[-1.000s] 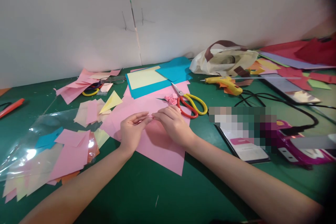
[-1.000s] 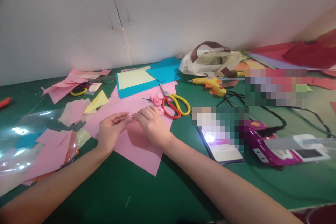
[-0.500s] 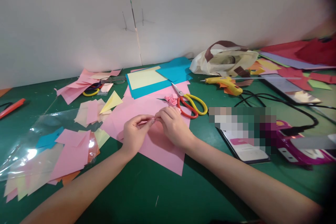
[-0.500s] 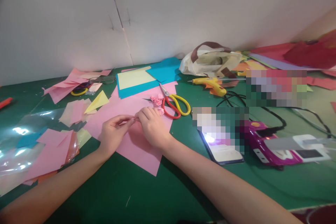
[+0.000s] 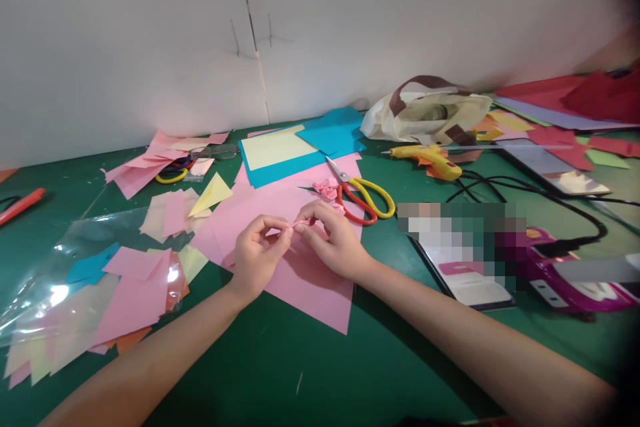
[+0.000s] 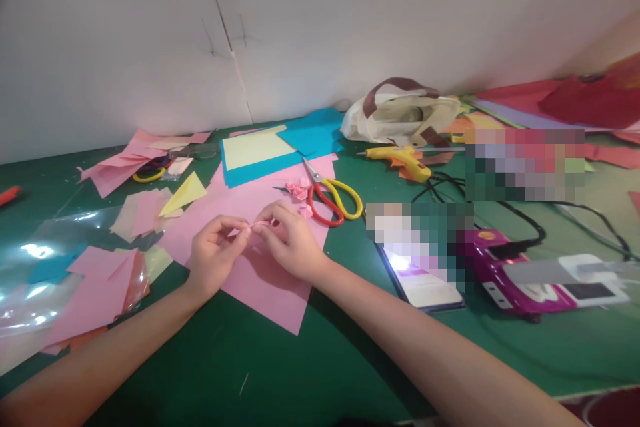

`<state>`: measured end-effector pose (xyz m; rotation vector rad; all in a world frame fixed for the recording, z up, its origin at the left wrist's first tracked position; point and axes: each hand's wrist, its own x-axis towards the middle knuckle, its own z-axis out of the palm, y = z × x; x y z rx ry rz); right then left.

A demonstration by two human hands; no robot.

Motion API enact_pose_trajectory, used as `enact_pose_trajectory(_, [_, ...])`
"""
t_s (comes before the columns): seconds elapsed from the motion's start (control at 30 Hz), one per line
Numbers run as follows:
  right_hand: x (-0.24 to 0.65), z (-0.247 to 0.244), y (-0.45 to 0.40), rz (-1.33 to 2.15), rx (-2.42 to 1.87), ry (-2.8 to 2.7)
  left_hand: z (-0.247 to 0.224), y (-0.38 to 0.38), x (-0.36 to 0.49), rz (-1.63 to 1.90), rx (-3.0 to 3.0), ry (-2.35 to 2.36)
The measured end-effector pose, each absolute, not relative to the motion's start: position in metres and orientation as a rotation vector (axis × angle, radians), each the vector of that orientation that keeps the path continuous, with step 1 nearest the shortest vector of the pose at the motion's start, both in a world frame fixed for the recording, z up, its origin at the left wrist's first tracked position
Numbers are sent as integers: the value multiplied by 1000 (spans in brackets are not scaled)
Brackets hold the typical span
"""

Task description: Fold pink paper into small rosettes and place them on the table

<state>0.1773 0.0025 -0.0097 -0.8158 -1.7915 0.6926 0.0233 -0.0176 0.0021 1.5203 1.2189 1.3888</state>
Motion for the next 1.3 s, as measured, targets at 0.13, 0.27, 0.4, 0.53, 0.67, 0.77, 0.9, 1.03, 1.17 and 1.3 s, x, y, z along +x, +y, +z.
enact_pose_trajectory(0.13, [178, -9, 3, 730, -827, -1781, 0, -19, 24, 1361, 1498, 1239])
enact_pose_trajectory(0.27, [178, -7, 1, 703, -808, -1817, -1, -21, 24, 1392, 1584, 1215])
enact_pose_trajectory(0.4, [178, -7, 1, 708, -833, -1771, -1, -20, 24, 1447, 1587, 1217])
enact_pose_trajectory(0.53, [177, -8, 2, 786, -922, -1706, -2, -17, 22, 1487, 1555, 1221])
enact_pose_trajectory(0.67, [176, -9, 2, 918, -948, -1674, -1, -14, 22, 1494, 1512, 1246])
enact_pose_trajectory(0.77, [176, -9, 2, 892, -919, -1678, 1, -13, 23, 1443, 1445, 1263])
enact_pose_trajectory(0.9, [177, -9, 3, 779, -875, -1674, 0, -12, 23, 1438, 1466, 1276])
enact_pose_trajectory(1.03, [178, -9, 4, 740, -862, -1680, -1, -13, 22, 1435, 1535, 1315])
enact_pose_trajectory(1.17, [178, -9, 2, 750, -860, -1693, -1, -14, 21, 1399, 1554, 1361])
enact_pose_trajectory(1.3, [177, -11, 1, 733, -885, -1672, 0, -15, 21, 1372, 1523, 1337])
